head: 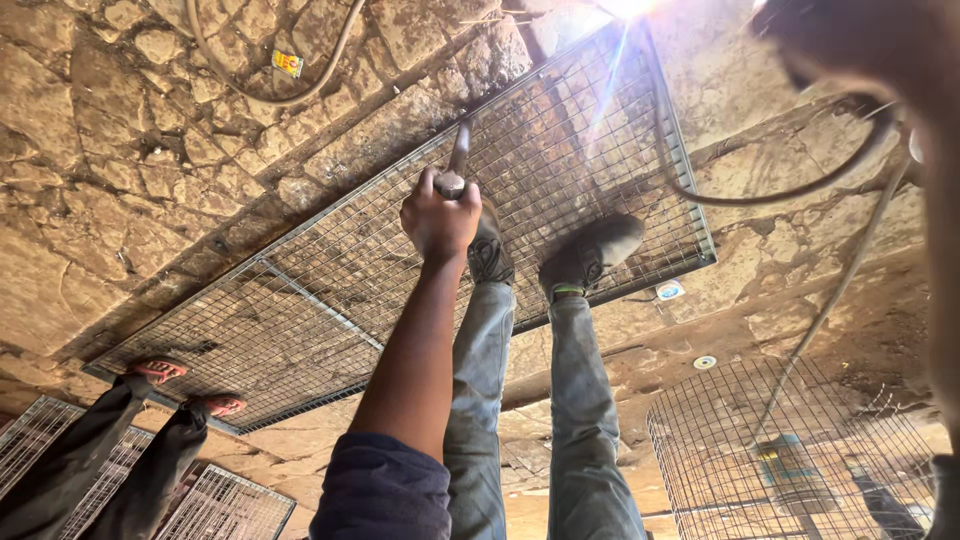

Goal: The person welds a metal mesh screen to a rectangular metal frame using a welding tool and electrode.

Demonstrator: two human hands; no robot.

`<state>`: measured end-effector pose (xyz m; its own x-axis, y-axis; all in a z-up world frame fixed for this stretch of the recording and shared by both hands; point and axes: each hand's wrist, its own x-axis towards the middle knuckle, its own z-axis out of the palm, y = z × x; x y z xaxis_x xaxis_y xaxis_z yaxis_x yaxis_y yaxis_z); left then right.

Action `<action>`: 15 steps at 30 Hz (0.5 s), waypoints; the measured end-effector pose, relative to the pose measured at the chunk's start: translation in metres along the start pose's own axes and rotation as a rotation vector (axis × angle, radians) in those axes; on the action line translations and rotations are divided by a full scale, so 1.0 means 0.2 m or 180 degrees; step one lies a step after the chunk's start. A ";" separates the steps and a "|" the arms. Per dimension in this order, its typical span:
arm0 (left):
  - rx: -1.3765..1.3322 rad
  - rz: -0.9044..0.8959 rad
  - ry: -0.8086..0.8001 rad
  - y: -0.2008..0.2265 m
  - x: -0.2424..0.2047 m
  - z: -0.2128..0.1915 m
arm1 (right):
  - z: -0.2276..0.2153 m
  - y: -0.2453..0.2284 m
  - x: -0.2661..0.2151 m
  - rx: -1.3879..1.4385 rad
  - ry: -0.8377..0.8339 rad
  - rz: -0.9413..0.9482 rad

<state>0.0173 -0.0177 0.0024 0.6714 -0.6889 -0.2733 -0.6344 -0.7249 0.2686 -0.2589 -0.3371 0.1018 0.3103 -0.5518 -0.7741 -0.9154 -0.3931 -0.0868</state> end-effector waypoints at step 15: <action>-0.0259 -0.0153 -0.0043 -0.03 0.01 -0.02 | 0.33 0.27 0.25 0.1223 -0.0264 0.0616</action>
<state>0.0245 -0.0144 0.0046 0.6947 -0.6537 -0.3000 -0.5679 -0.7545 0.3289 -0.3100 -0.3368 0.0176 0.1165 -0.5213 -0.8454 -0.9884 0.0227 -0.1501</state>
